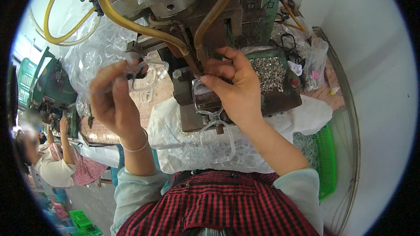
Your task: The person repeatedly places small clear plastic frames into a press machine, activates the press, removes the frames, and sets them aside. The person also briefly handles a small white plastic piece and a metal component near the machine.
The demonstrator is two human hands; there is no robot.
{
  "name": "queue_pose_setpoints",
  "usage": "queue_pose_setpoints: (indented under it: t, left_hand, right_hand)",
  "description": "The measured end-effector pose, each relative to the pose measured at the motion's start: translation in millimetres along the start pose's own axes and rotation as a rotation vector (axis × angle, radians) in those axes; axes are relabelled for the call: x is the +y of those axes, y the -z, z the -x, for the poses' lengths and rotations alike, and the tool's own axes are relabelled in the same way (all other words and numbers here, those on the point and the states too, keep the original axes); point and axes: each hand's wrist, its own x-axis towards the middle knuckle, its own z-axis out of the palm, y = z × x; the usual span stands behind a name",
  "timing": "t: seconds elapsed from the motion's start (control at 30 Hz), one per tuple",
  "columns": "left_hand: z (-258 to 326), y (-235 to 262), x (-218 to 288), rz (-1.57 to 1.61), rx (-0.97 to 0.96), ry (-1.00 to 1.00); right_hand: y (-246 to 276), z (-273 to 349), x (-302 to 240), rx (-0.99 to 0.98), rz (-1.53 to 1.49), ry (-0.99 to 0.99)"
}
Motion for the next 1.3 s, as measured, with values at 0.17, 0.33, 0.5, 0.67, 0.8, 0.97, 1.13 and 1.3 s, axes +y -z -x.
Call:
queue_pose_setpoints:
  t: [0.17, 0.33, 0.5, 0.67, 0.8, 0.97, 1.13, 1.3]
  left_hand:
    - [19.1, -4.6, 7.4, 0.176, -0.004, -0.071]
    - [47.3, -19.4, 13.9, -0.029, -0.406, -0.298]
    - [57.0, -37.1, 1.5, -0.006, -0.55, -0.263]
    - [44.4, -32.8, 11.2, 0.0, -0.66, -0.198]
    - [38.6, -30.7, 12.4, -0.003, -0.691, -0.173]
    - [54.0, -32.1, 6.4, 0.011, -0.624, -0.181]
    - [75.1, -8.9, 30.3, -0.184, -0.408, -0.11]
    - [74.8, 75.6, -36.8, -0.305, 0.347, 0.073]
  right_hand:
    - [-10.7, 38.0, -18.2, -0.032, 0.507, 0.322]
    - [45.5, 34.9, 13.9, 0.194, 0.952, 0.568]
    - [112.7, 51.6, 39.3, 0.154, 1.147, 0.339]
    - [129.7, 22.2, 20.4, 0.429, 0.924, 0.382]
    - [141.3, 30.5, 34.3, 0.306, 1.076, 0.22]
    - [120.4, 38.7, 37.7, 0.207, 1.358, 0.28]
    - [123.1, 30.6, 44.6, 0.188, 1.494, 0.311]
    - [125.9, 32.1, 44.8, 0.351, 1.066, 0.198]
